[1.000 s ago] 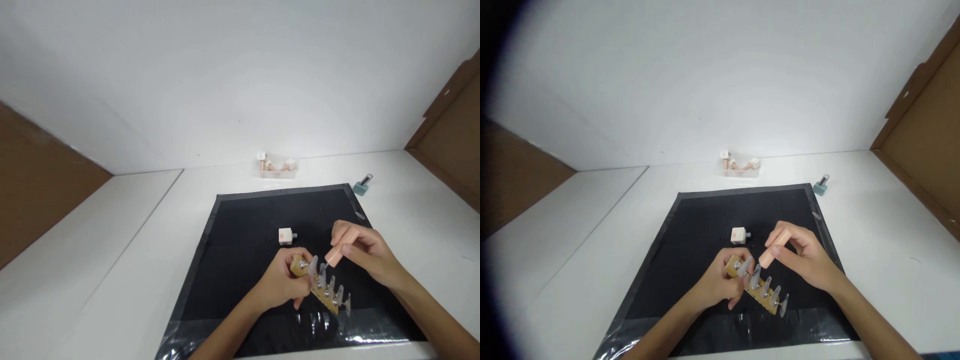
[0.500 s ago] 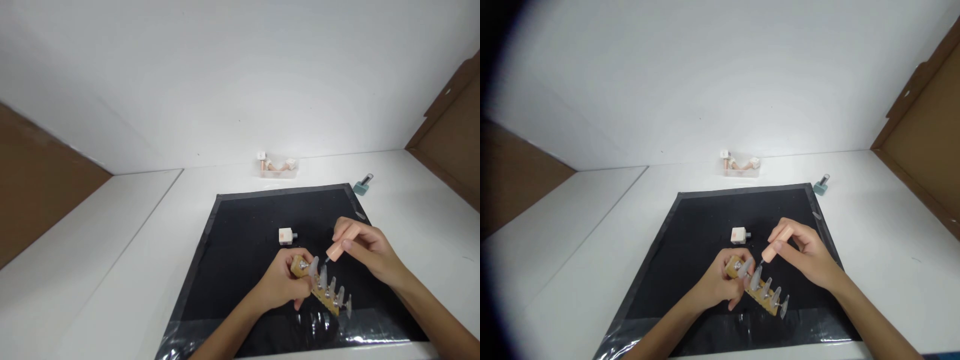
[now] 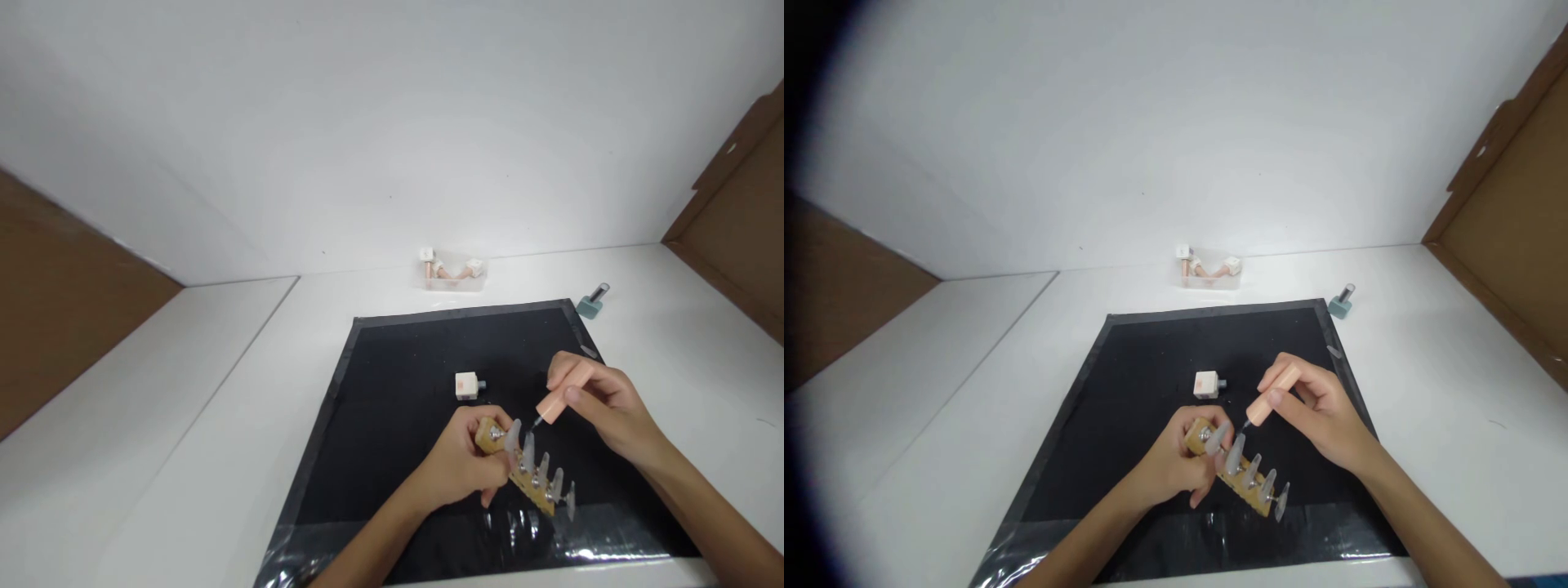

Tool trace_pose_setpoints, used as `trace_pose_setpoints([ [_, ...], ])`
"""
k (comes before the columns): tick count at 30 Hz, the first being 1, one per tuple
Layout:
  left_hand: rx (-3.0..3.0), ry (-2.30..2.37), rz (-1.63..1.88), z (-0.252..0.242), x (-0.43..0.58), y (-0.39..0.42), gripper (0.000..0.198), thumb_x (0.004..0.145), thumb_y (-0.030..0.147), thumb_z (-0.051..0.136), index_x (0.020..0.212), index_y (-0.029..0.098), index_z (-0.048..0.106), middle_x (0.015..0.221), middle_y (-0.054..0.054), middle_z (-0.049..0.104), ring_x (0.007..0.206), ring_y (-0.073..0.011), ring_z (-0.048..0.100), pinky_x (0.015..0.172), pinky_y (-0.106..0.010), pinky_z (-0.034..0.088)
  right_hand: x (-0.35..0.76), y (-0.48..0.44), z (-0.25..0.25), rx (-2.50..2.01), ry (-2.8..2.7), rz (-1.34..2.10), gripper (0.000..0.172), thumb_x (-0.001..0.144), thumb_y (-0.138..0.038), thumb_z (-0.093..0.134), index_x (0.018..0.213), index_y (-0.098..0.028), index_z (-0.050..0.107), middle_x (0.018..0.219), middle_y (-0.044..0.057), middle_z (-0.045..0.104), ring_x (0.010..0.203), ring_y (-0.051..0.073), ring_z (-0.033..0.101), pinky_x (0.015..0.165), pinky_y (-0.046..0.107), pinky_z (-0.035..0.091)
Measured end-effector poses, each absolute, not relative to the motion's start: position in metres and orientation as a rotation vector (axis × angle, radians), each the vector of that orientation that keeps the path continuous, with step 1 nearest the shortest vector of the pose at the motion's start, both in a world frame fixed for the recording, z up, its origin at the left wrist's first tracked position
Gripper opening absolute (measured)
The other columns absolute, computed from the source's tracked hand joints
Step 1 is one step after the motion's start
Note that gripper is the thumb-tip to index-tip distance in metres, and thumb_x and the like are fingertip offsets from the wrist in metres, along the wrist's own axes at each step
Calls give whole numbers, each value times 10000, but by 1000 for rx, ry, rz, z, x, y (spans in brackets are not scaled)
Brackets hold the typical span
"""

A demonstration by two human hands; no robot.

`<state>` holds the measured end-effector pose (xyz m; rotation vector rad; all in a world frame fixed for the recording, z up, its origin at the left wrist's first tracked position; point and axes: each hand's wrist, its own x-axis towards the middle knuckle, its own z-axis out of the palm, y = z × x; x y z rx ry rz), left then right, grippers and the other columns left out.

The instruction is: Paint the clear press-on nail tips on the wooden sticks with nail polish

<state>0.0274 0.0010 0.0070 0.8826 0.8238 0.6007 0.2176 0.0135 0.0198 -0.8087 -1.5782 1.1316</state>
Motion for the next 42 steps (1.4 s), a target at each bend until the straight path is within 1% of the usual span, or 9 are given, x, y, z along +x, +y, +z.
trace_pose_setpoints([
  [6,884,826,598,9,28,3,100,476,97,528,544,160,490,363,109,463,234,-26,385,225,-115,284,214,11,26,-717,-1639,1226,180,878,-375,571,835,-232,671,683,15,563,625,156,521,559,284,416],
  [11,884,822,597,5,28,2,103,481,100,538,556,158,497,385,100,483,237,-26,389,230,-120,292,215,12,24,-758,-1624,1189,202,889,-327,569,737,-225,653,723,17,585,658,149,537,592,279,420],
  [16,901,811,600,2,26,1,111,497,96,559,565,157,495,384,97,479,242,-34,401,237,-120,276,216,11,23,-698,-1618,1234,162,877,-359,579,832,-232,669,691,15,563,638,158,522,569,288,415],
  [19,895,808,598,3,26,2,110,492,97,548,568,157,497,371,100,475,238,-37,401,234,-119,279,214,11,26,-688,-1642,1240,194,882,-371,568,823,-217,669,667,18,570,617,156,521,548,279,412],
  [23,872,818,602,3,28,2,101,482,100,532,556,156,494,373,98,484,231,-33,392,225,-119,274,215,12,25,-732,-1613,1200,179,886,-338,572,770,-234,659,719,12,571,661,150,524,588,274,409],
  [27,865,805,614,2,28,1,97,474,93,514,545,156,496,357,104,470,226,-33,388,221,-117,280,216,11,23,-674,-1638,1241,164,884,-367,568,852,-239,666,680,6,559,634,152,507,566,275,405],
  [32,852,808,618,3,28,1,85,483,114,537,546,155,499,355,99,479,223,-35,394,217,-114,273,217,13,23,-750,-1624,1161,197,888,-319,573,738,-223,659,734,17,598,668,146,550,599,272,427],
  [38,858,794,619,2,27,1,90,492,99,535,543,159,491,341,108,457,220,-30,380,218,-113,273,214,10,24,-677,-1645,1241,175,887,-366,565,857,-228,667,699,8,571,628,142,531,560,266,416],
  [42,867,790,628,0,28,1,94,503,100,548,551,158,492,356,103,471,222,-31,387,220,-114,279,214,11,24,-725,-1633,1208,192,885,-343,574,771,-220,670,735,20,603,657,142,547,579,261,425],
])
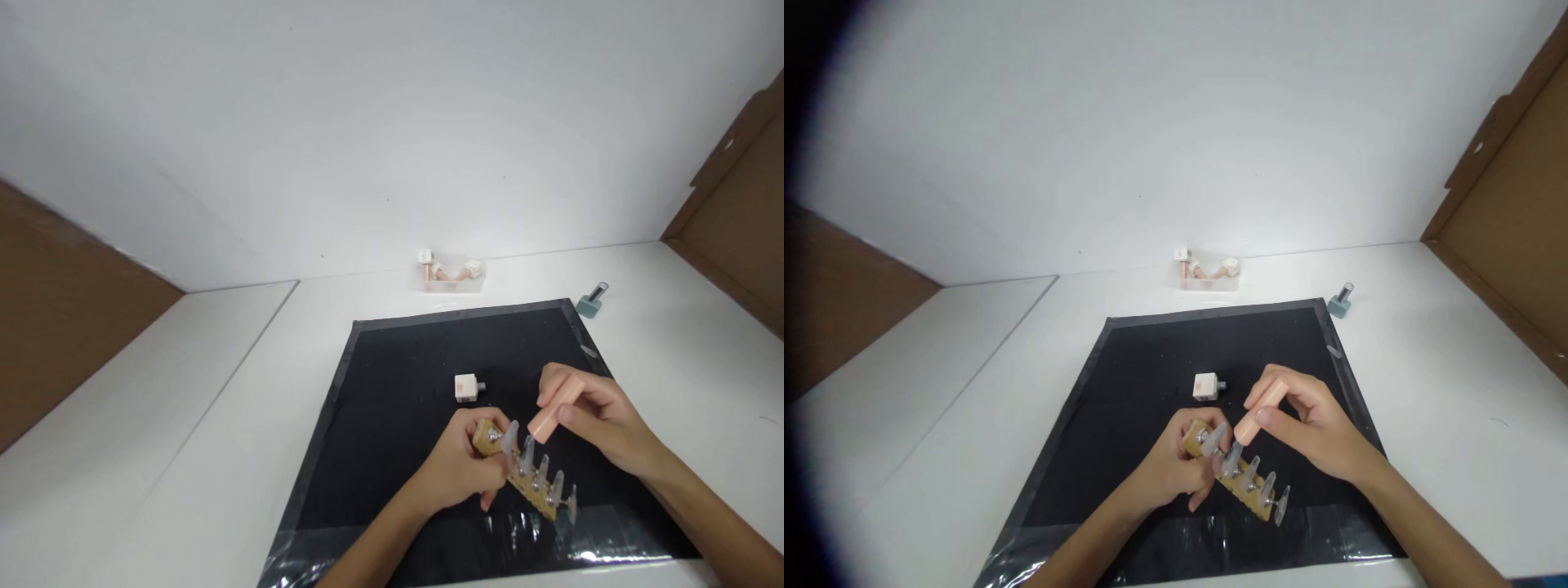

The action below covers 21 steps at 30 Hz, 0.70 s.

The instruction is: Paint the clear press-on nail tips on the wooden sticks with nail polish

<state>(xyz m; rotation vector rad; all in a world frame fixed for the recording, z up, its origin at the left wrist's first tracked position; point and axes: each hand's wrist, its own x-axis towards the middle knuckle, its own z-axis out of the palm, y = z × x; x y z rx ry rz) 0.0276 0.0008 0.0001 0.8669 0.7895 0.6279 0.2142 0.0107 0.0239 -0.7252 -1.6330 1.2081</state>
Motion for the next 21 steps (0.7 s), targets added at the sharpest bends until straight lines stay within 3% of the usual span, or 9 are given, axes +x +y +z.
trace_pose_setpoints([
  [4,852,792,623,0,28,1,113,506,115,587,555,156,493,359,97,477,224,-35,395,220,-112,265,217,12,21,-769,-1605,1178,197,888,-325,574,742,-228,664,751,12,586,696,141,546,627,267,421],
  [10,845,762,647,-2,27,0,186,512,145,669,562,151,491,353,99,459,221,-27,377,222,-108,265,217,10,22,-695,-1621,1243,146,885,-375,568,874,-264,662,729,-5,561,666,136,524,601,262,412],
  [16,750,676,711,-10,27,-1,212,532,179,699,591,157,496,323,122,404,200,-8,287,214,-119,292,219,11,16,-749,-1552,1114,160,895,-285,568,766,-248,656,777,28,635,744,168,572,656,290,463],
  [21,672,570,752,-8,28,-1,227,555,177,713,586,156,489,355,121,408,215,16,230,225,-116,318,216,10,21,-597,-1582,1120,113,888,-323,572,903,-256,661,702,21,618,688,174,550,601,303,453],
])
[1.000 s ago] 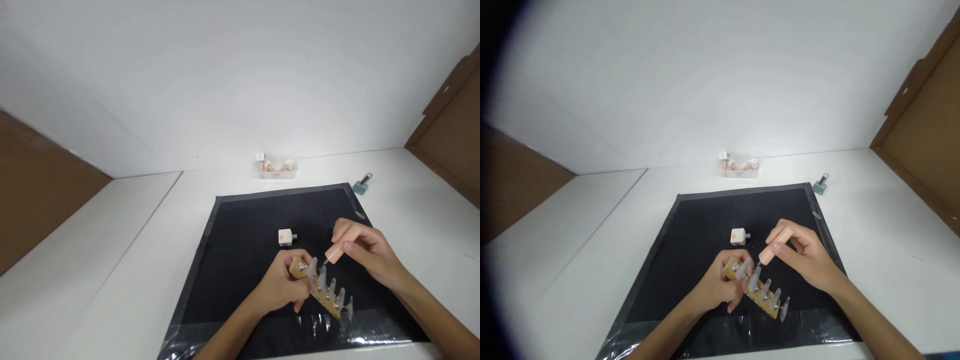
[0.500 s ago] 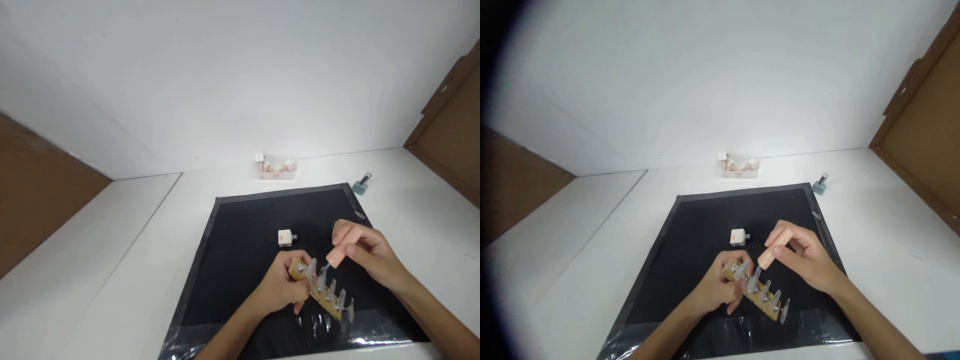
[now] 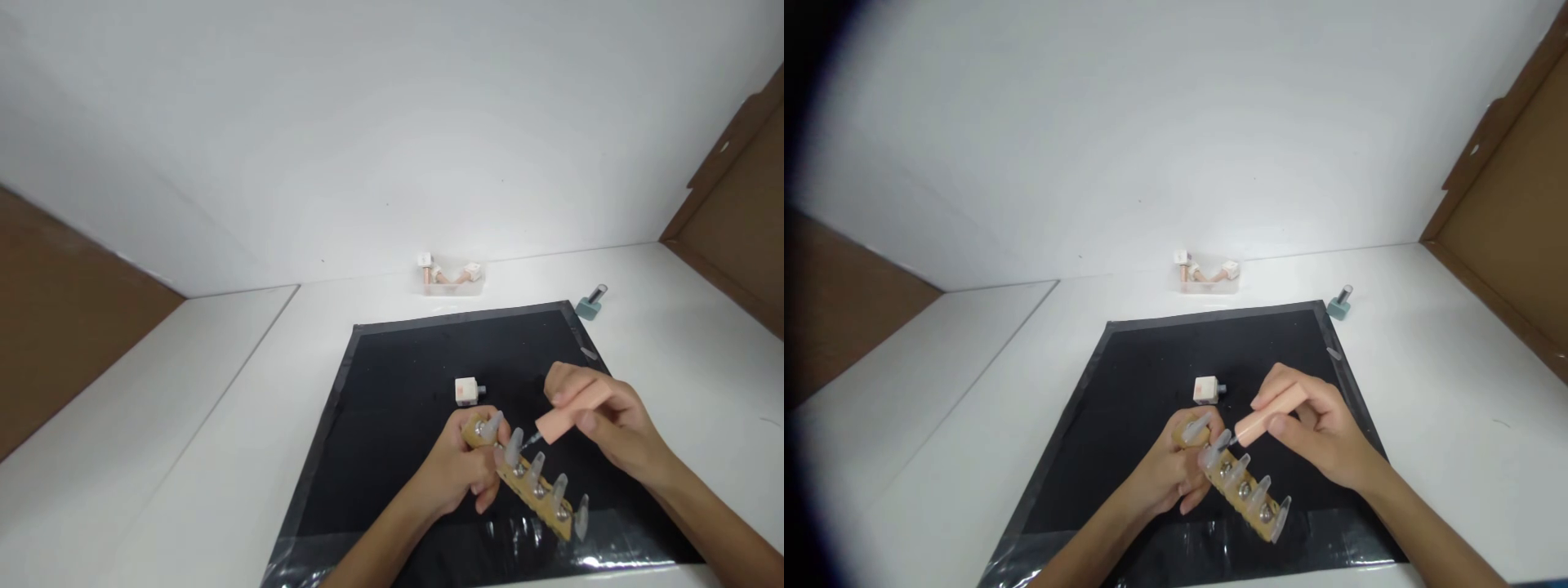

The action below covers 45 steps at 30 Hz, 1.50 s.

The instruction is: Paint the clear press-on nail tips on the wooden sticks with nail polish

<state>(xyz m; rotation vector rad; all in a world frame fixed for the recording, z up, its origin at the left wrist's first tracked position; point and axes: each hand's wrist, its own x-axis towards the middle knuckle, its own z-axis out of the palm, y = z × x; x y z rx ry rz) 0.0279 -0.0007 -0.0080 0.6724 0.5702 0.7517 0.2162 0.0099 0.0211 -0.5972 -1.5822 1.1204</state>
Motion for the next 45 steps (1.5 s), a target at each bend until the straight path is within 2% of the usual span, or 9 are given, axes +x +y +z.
trace_pose_setpoints([
  [3,648,526,760,-8,28,0,235,577,167,720,594,157,487,360,119,409,222,18,221,234,-111,327,215,9,26,-652,-1619,1095,131,883,-329,578,930,-248,670,702,24,607,673,172,547,583,303,447],
  [8,600,478,762,-11,27,0,258,614,219,743,605,158,491,342,120,387,224,10,218,235,-108,326,216,9,26,-624,-1624,965,149,905,-231,549,924,-299,680,764,30,666,713,185,548,646,342,456],
  [15,604,452,746,-13,27,-1,277,644,271,745,633,159,492,348,128,368,229,12,204,242,-105,327,213,8,31,-609,-1685,1000,136,882,-323,576,957,-259,669,684,20,591,659,176,529,562,305,437],
  [27,559,451,734,-12,27,-1,292,605,264,770,617,156,499,335,127,358,225,13,196,237,-104,329,214,8,32,-579,-1745,981,141,883,-343,568,954,-267,664,678,27,624,666,189,547,584,338,457],
  [32,559,455,728,-14,27,-2,310,612,291,774,618,159,493,338,125,370,226,14,198,240,-108,340,216,8,28,-721,-1633,952,112,882,-307,577,923,-263,672,682,24,602,668,181,544,584,322,454],
  [39,555,458,738,-9,29,0,323,594,297,787,615,155,497,349,122,383,229,18,204,240,-99,336,213,8,31,-585,-1661,1054,153,879,-366,573,940,-267,672,654,23,602,663,186,537,567,321,442],
  [45,546,469,727,-10,29,-1,323,593,291,789,619,154,498,347,124,378,226,18,199,236,-100,326,211,6,28,-658,-1609,1032,126,880,-332,580,921,-269,682,676,22,615,656,178,546,576,312,447],
])
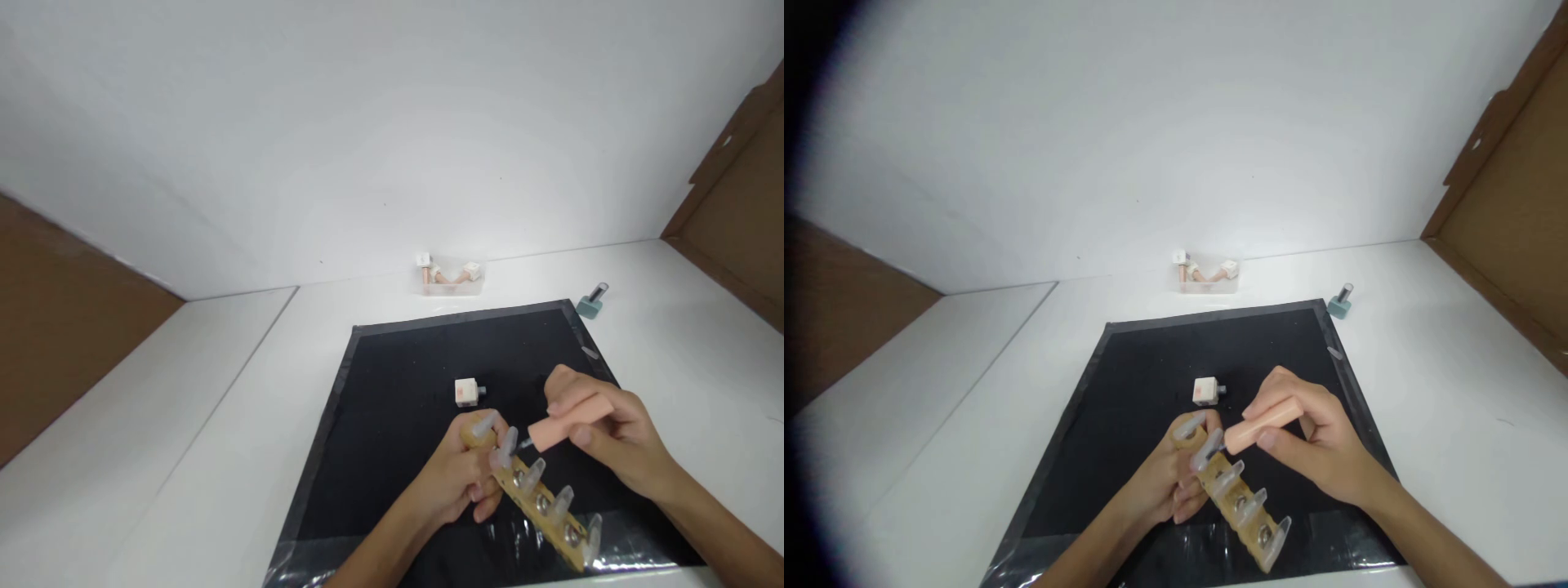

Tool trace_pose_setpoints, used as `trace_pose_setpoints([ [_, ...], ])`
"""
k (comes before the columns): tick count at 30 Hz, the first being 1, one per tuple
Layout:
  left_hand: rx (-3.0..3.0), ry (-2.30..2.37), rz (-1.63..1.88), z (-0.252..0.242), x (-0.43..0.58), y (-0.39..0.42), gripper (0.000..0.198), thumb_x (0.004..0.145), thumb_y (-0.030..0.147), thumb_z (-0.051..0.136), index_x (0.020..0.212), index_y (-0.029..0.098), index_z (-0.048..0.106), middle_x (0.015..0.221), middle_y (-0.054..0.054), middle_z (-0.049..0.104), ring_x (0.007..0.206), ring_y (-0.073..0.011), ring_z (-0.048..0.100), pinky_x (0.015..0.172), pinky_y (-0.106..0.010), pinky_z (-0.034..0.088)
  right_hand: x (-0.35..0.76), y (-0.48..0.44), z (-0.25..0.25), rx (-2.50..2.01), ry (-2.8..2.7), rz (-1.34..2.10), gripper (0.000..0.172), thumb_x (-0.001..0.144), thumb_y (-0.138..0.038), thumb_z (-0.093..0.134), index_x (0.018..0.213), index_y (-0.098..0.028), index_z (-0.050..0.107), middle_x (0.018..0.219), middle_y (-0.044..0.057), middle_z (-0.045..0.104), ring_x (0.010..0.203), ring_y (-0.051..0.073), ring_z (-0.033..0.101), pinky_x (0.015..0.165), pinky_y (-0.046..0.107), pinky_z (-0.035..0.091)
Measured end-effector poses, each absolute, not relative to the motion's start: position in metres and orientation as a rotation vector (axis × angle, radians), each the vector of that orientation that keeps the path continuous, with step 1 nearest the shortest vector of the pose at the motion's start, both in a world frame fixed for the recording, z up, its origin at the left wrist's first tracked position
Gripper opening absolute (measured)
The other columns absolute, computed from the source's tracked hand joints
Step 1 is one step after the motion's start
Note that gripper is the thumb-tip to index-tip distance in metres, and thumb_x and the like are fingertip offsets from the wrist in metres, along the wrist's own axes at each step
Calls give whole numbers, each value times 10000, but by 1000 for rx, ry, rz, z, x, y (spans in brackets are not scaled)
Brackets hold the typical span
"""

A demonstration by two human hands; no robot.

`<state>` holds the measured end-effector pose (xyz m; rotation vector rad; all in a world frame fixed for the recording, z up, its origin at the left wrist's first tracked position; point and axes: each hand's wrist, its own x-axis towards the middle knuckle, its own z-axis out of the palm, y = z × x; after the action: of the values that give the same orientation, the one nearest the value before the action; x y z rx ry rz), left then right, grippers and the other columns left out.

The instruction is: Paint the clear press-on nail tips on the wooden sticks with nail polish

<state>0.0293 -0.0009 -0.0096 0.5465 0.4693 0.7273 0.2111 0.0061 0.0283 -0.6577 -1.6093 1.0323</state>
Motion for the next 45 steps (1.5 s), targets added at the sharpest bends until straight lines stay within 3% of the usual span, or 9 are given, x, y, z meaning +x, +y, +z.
trace_pose_setpoints([
  [8,586,427,719,-12,29,0,302,651,284,758,623,160,483,346,126,367,225,11,203,239,-101,318,209,6,33,-631,-1640,1050,157,876,-371,576,906,-254,676,666,26,614,629,172,539,537,298,439],
  [14,584,439,722,-16,26,-3,285,654,280,753,646,162,493,354,131,368,229,14,195,243,-101,328,209,4,28,-697,-1556,1003,119,889,-310,573,897,-271,685,688,23,639,695,181,564,623,317,468],
  [19,567,403,722,-15,25,-3,283,656,278,747,624,160,492,345,125,369,227,12,210,248,-99,345,209,3,28,-672,-1560,1047,129,871,-341,594,917,-267,689,682,25,635,647,175,558,569,307,466],
  [24,555,376,727,-14,25,-4,299,626,279,767,633,157,494,368,124,396,232,26,187,248,-93,347,210,3,24,-730,-1507,1049,104,877,-279,598,932,-291,685,741,20,682,727,178,584,645,310,475],
  [28,559,373,724,-16,24,-4,276,651,266,753,637,155,500,358,124,384,232,20,207,256,-92,356,209,4,23,-639,-1520,1065,127,874,-316,598,961,-292,687,696,7,644,672,164,553,593,295,453],
  [35,550,344,738,-19,24,-6,264,660,259,754,656,144,517,405,112,431,241,27,214,265,-101,366,210,4,21,-716,-1488,1063,120,879,-233,595,839,-282,698,758,24,708,765,187,605,688,326,491],
  [40,583,339,733,-19,24,-6,239,673,245,742,665,143,526,407,107,436,242,23,233,270,-103,371,212,4,20,-633,-1503,1101,106,873,-292,600,933,-288,688,685,10,677,684,175,559,618,312,461],
  [45,618,370,719,-20,23,-6,232,659,218,743,673,140,525,397,114,422,234,22,232,254,-102,352,213,3,21,-748,-1516,1090,91,869,-259,608,837,-272,692,757,19,678,734,175,583,646,302,462],
])
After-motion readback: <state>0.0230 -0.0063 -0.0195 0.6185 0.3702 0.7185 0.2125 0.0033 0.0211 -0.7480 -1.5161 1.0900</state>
